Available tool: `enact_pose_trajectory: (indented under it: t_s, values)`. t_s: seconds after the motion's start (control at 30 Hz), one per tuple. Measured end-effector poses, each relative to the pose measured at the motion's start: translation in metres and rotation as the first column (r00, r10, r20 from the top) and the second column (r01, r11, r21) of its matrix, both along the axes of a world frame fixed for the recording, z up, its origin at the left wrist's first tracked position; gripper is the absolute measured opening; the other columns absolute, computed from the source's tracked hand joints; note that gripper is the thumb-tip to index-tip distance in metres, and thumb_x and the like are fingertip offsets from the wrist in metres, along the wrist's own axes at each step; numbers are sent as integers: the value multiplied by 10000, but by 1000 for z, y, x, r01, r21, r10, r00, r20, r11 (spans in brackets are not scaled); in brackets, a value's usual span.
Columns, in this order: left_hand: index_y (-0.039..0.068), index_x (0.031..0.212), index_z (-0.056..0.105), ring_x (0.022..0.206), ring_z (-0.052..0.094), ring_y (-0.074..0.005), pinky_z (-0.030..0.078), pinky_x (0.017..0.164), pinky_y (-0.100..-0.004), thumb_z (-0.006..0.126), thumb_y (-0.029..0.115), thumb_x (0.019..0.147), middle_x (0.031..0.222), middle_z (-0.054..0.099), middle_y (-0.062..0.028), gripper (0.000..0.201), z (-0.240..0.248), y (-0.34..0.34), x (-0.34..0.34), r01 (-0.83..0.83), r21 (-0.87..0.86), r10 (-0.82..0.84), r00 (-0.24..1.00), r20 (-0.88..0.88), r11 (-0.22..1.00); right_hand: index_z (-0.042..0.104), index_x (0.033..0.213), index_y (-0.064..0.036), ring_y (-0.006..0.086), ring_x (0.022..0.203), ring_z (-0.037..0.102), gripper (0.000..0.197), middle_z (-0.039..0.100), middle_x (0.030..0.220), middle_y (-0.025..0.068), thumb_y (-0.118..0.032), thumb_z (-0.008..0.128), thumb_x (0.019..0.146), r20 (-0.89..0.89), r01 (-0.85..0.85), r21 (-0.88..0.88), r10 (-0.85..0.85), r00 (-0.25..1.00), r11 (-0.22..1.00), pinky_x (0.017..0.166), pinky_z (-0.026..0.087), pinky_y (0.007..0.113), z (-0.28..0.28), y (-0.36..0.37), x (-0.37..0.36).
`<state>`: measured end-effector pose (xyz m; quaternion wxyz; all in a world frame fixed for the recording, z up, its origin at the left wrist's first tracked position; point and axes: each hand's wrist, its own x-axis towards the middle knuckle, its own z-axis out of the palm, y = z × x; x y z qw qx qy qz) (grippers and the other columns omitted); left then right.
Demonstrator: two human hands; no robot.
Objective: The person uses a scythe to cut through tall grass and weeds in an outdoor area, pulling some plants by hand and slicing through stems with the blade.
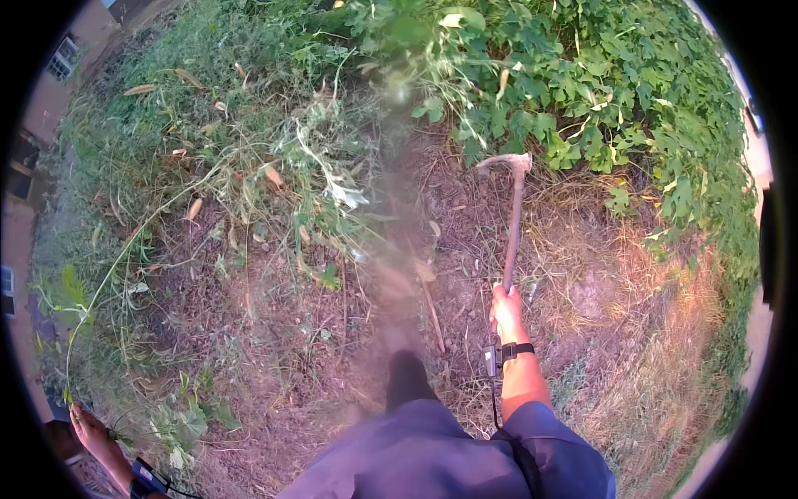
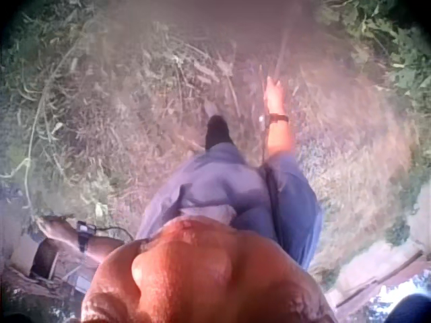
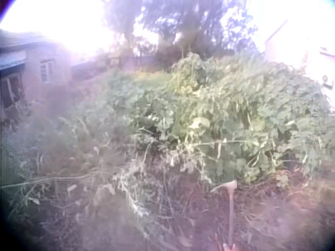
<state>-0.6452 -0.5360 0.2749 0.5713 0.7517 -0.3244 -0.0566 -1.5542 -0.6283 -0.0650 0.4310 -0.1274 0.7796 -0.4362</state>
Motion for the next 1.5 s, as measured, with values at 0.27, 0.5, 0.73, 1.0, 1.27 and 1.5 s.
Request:
enact_pose_trajectory:
  t_s: [0.27,0.5,0.73,1.0,1.27,1.5]
  values:
    - [98,1061,578,519,282,9,203,432,-185,559,300,998,686,377,89,212,-41,53,-41,131,-154,-169,947,-272,979,441,909,-120,137,366,419,220,421,530,-7,-276,591,943,53,189,21,-190,980,982,319,352,316,25,190,41]
    - [98,1012,565,515,300,-5,226,428,-194,537,288,1008,676,373,79,191,-69,141,2,241,-190,-300,863,-406,952,416,875,-128,141,376,414,207,398,530,-6,-254,566,942,29,221,37,-223,974,974,329,351,316,43,324,95]
    - [88,990,555,537,324,-27,247,448,-207,523,261,1012,684,387,63,177,-45,229,-3,144,-247,-244,862,-445,958,412,878,-117,137,386,416,227,412,550,2,-261,579,934,90,191,26,-193,977,981,337,351,312,62,381,118]
    - [96,950,539,552,372,-60,342,486,-228,502,243,1015,685,399,50,165,-35,317,-54,125,-288,-260,827,-498,950,416,898,-102,138,414,434,230,436,574,11,-251,586,939,149,37,30,-41,988,999,359,369,316,50,393,113]
    - [91,961,546,576,400,-78,371,527,-251,492,272,999,708,425,44,193,-34,376,-161,166,-244,-290,691,-663,955,432,903,-128,132,405,418,211,439,565,4,-261,589,948,261,-165,83,139,955,983,368,354,310,18,449,72]
    - [65,1037,571,663,493,-83,411,592,-231,538,244,998,780,512,28,185,-44,398,-197,330,-14,-302,845,-441,944,418,921,-123,132,402,422,203,421,552,5,-245,578,950,306,-196,151,143,941,969,343,350,311,11,524,44]
